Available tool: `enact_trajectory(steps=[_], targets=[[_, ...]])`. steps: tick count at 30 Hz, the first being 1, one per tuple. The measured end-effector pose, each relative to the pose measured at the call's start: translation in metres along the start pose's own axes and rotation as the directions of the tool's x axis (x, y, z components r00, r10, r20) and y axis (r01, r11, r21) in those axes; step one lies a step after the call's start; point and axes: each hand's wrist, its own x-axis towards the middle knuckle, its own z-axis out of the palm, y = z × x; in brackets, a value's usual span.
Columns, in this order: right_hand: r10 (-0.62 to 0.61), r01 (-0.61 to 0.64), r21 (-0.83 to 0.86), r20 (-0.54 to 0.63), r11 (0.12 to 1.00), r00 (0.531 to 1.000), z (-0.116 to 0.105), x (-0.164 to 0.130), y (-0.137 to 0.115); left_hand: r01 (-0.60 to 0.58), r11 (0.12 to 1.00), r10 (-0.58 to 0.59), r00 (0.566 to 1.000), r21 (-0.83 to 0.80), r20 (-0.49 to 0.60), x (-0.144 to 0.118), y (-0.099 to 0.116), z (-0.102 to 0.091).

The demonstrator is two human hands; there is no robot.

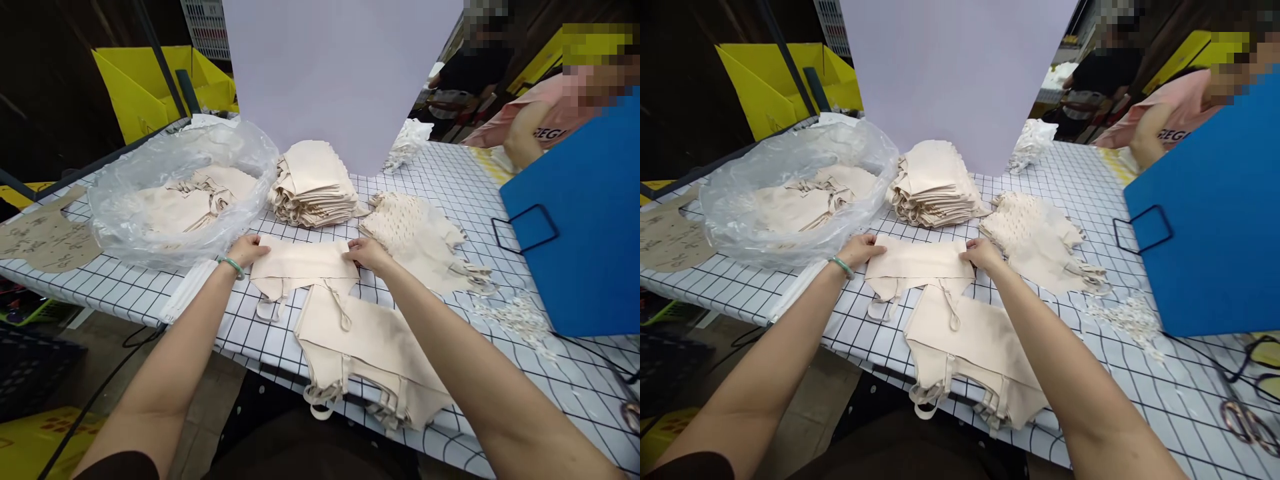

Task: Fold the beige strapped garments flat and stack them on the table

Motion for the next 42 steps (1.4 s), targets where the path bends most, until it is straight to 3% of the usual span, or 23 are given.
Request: enact_trajectory(steps=[3,5,9,12,15,18,22,26,29,33,37,42], targets=[[0.003,-0.007,0.117,0.035,0.993,0.999,-0.011,-0.017,-0.023,-0.091,0.993,0.093,0.995,-0.079,0.021,-0.021,0.018,-0.002],[-0.068,0.061,0.229,0.021,0.972,0.997,-0.027,-0.037,-0.04,-0.222,0.96,0.232,0.972,-0.171,0.041,-0.04,0.036,-0.006],[-0.296,0.319,0.493,-0.125,0.81,0.947,-0.069,-0.088,-0.071,-0.482,0.842,0.509,0.859,-0.243,0.057,-0.085,0.083,-0.015],[-0.349,0.455,0.496,-0.296,0.739,0.889,-0.097,-0.13,-0.084,-0.571,0.781,0.602,0.796,-0.252,0.064,-0.115,0.112,-0.013],[-0.357,0.507,0.399,-0.393,0.764,0.847,-0.116,-0.177,-0.082,-0.577,0.757,0.629,0.771,-0.306,0.103,-0.141,0.124,-0.001],[-0.325,0.481,0.329,-0.429,0.813,0.843,-0.124,-0.228,-0.063,-0.518,0.777,0.606,0.77,-0.358,0.2,-0.168,0.12,0.011],[-0.173,0.353,0.361,-0.446,0.863,0.878,-0.118,-0.283,-0.024,-0.329,0.868,0.475,0.768,-0.372,0.428,-0.194,0.097,0.023],[0.01,0.196,0.44,-0.422,0.876,0.906,-0.1,-0.29,0.018,-0.123,0.949,0.281,0.746,-0.29,0.604,-0.177,0.058,0.045],[0.123,0.074,0.448,-0.394,0.891,0.911,-0.085,-0.265,0.05,-0.039,0.979,0.151,0.805,-0.202,0.574,-0.143,0.027,0.071],[0.292,-0.126,0.406,-0.379,0.905,0.878,-0.07,-0.236,0.075,0.004,0.999,0.009,0.917,-0.032,0.399,-0.114,0.005,0.094],[0.337,-0.192,0.356,-0.405,0.914,0.85,-0.064,-0.231,0.08,0.043,0.999,-0.039,0.936,-0.004,0.351,-0.116,0.006,0.096],[0.302,-0.239,0.206,-0.38,0.949,0.874,-0.062,-0.242,0.079,0.043,0.997,-0.061,0.938,0.062,0.342,-0.122,0.007,0.09]])
